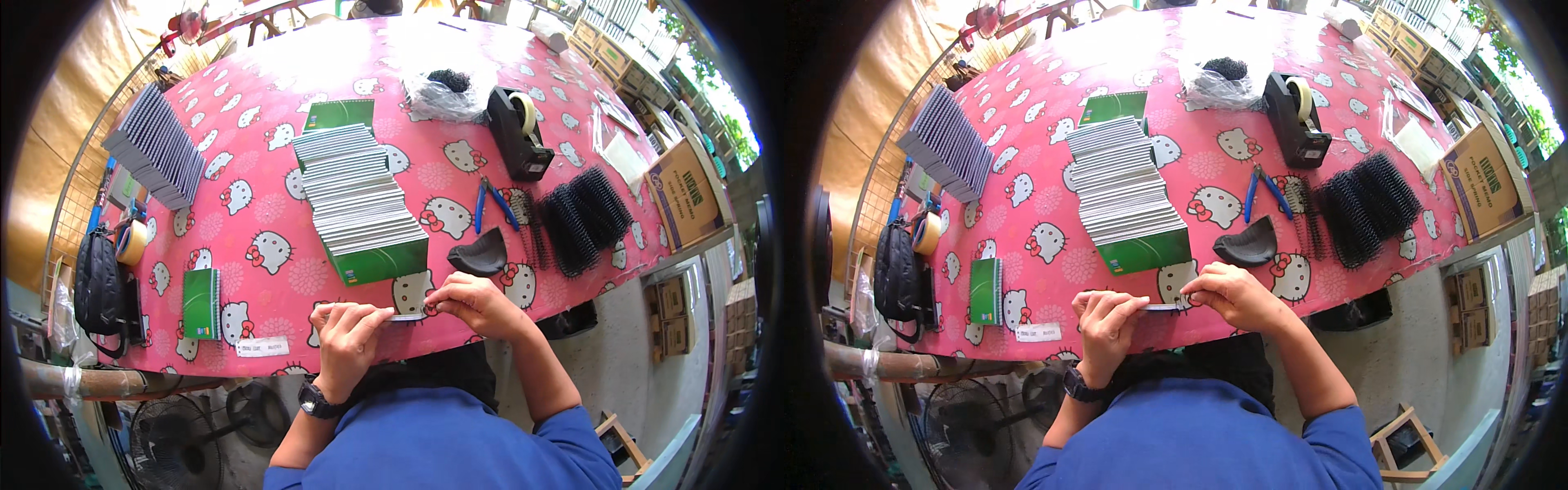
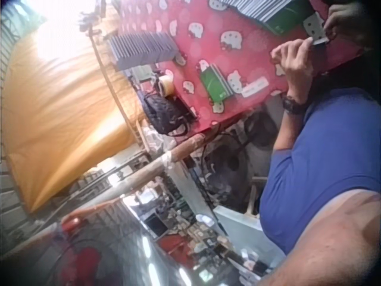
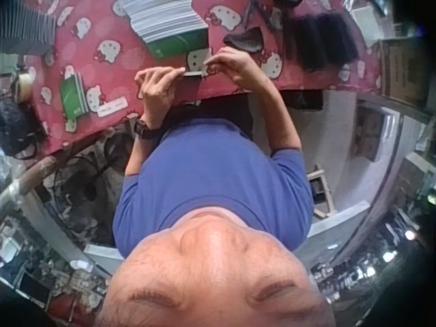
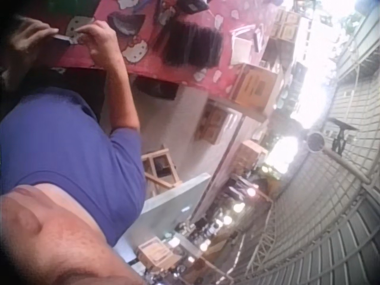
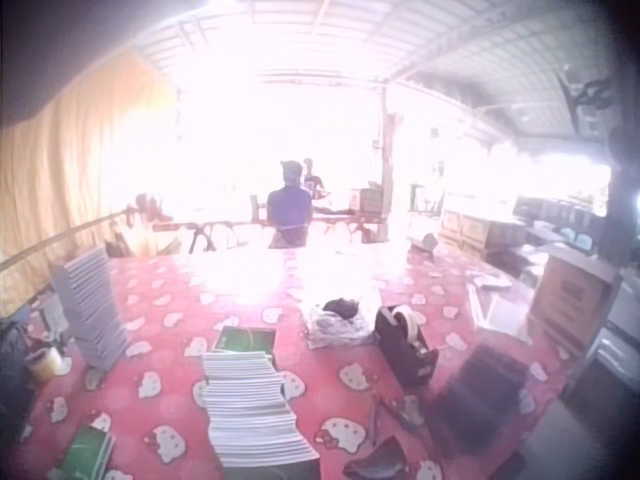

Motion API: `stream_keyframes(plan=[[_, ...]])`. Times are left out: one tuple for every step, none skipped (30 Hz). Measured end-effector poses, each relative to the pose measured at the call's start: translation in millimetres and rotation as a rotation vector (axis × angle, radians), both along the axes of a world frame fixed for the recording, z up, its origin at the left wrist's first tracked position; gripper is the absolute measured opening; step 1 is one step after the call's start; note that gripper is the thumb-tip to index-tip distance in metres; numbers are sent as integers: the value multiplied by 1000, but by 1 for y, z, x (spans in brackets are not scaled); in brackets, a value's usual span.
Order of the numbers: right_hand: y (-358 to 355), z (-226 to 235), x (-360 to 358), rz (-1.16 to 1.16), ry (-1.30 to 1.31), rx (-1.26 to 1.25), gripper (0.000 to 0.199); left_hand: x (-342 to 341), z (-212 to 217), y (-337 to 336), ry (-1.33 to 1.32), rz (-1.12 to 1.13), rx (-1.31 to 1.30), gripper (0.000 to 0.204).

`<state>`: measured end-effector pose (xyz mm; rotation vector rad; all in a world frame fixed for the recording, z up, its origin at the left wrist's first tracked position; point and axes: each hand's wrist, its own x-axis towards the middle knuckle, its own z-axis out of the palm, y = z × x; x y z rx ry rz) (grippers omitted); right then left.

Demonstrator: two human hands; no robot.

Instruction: The person binds small green notepads by hand, inserting metal spiral coils into the pre-punched holes and then crimping the ends of the coils.

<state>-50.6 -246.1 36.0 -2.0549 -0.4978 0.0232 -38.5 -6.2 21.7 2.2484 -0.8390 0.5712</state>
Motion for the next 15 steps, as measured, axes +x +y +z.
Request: stream_keyframes(plan=[[-1, -1, 1, 43, -6, -22, 20, 0, 0, 0, 2, -1, -5, 15], [-1, -1, 1, 86, -12, -44, 19, 0, 0, -1, 5, -2, -9, 15], [-3, 0, 1, 83, -10, -43, 19, 0, 0, -1, 6, -5, -7, 15], [-5, 2, 2, 132, 86, -24, 20, 0, 0, 0, 4, -5, -11, 15], [-7, 3, 2, 183, 183, -5, 21, 1, -1, 0, 2, -5, -15, 15], [-8, 2, 2, 179, 184, -4, 21, 1, -1, -1, 3, -8, -14, 15], [-8, 1, 3, 181, 134, -51, 24, 1, 0, -1, 4, -11, -16, 15], [-8, 1, 3, 184, 84, -97, 27, 1, 0, -2, 5, -13, -18, 15], [-7, 0, 3, 182, 84, -95, 27, 1, 1, -1, 5, -15, -15, 15], [-4, 0, 4, 180, 12, -136, 27, 1, 2, -1, 11, -13, -11, 15], [-3, 0, 4, 177, -59, -177, 27, 0, 2, -2, 17, -12, -7, 15], [-5, 1, 4, 174, -61, -176, 27, 0, 3, -2, 15, -14, -5, 15], [-7, 1, 4, 230, 11, -185, 28, 0, 3, -2, 19, -18, -12, 15], [-8, 1, 3, 286, 83, -195, 31, -1, 3, -2, 23, -21, -19, 15], [-7, 2, 3, 284, 82, -193, 31, -1, 3, -2, 22, -23, -17, 15]])
